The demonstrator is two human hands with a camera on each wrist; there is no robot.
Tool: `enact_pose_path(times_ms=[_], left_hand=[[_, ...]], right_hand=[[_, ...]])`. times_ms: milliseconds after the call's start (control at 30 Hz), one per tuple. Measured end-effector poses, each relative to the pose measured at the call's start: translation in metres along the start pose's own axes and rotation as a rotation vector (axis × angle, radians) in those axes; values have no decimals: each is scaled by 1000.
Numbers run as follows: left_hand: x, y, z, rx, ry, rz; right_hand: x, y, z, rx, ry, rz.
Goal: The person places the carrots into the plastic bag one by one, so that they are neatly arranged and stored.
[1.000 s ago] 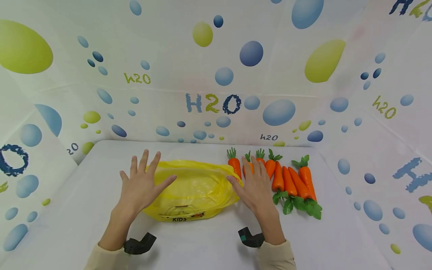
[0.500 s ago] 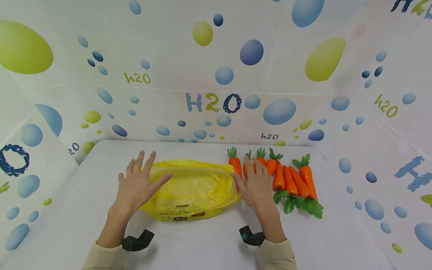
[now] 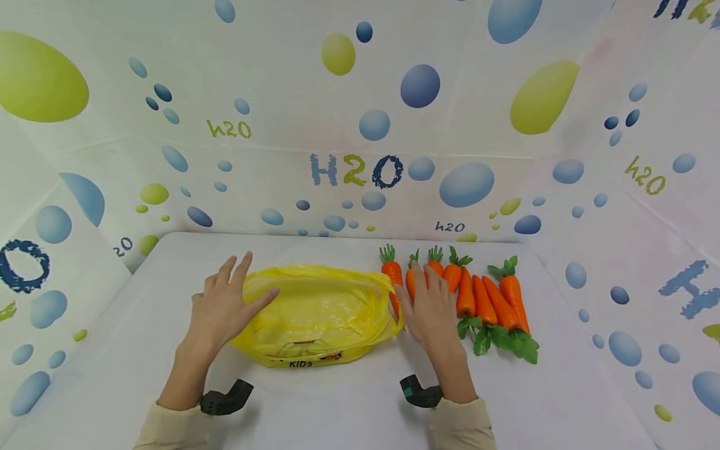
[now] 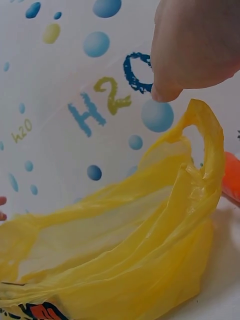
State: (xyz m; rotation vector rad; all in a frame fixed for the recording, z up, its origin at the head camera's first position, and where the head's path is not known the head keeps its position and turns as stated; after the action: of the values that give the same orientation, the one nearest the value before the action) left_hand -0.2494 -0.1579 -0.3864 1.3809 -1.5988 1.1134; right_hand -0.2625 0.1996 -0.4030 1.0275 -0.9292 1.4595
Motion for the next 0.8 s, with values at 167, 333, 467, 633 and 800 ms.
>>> enact_pose_path(times_ms=[167,333,467,633,800], left_hand=[[1,-1,3,-3,-13,-12],[4,-3,6,-3,-24,-46],[5,-4,7,-1,-27,-60],[5,-3,10,-1,-35,-66],[4,-2,13,8,-59,-56]], right_hand=[[-1,0,-2,-14,5,6],[-1,0,-3,-24,1,10],[-1,0,-4,-36,-3,6],[-1,1,-6,-56,1,2],[-2,2,-9,-65,5,-1]])
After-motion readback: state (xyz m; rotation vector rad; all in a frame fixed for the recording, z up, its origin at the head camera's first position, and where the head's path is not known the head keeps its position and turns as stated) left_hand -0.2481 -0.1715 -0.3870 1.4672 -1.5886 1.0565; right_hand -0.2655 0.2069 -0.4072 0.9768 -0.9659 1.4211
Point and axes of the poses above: each hand's wrist, its own y-axis towards the middle knuckle, its own x-axis out of the back of the hand, z = x × y, the point moved 8 cm from there along y, towards the middle knuckle, and after that the axes turned 14 degrees about z, right-handed, at the moved point
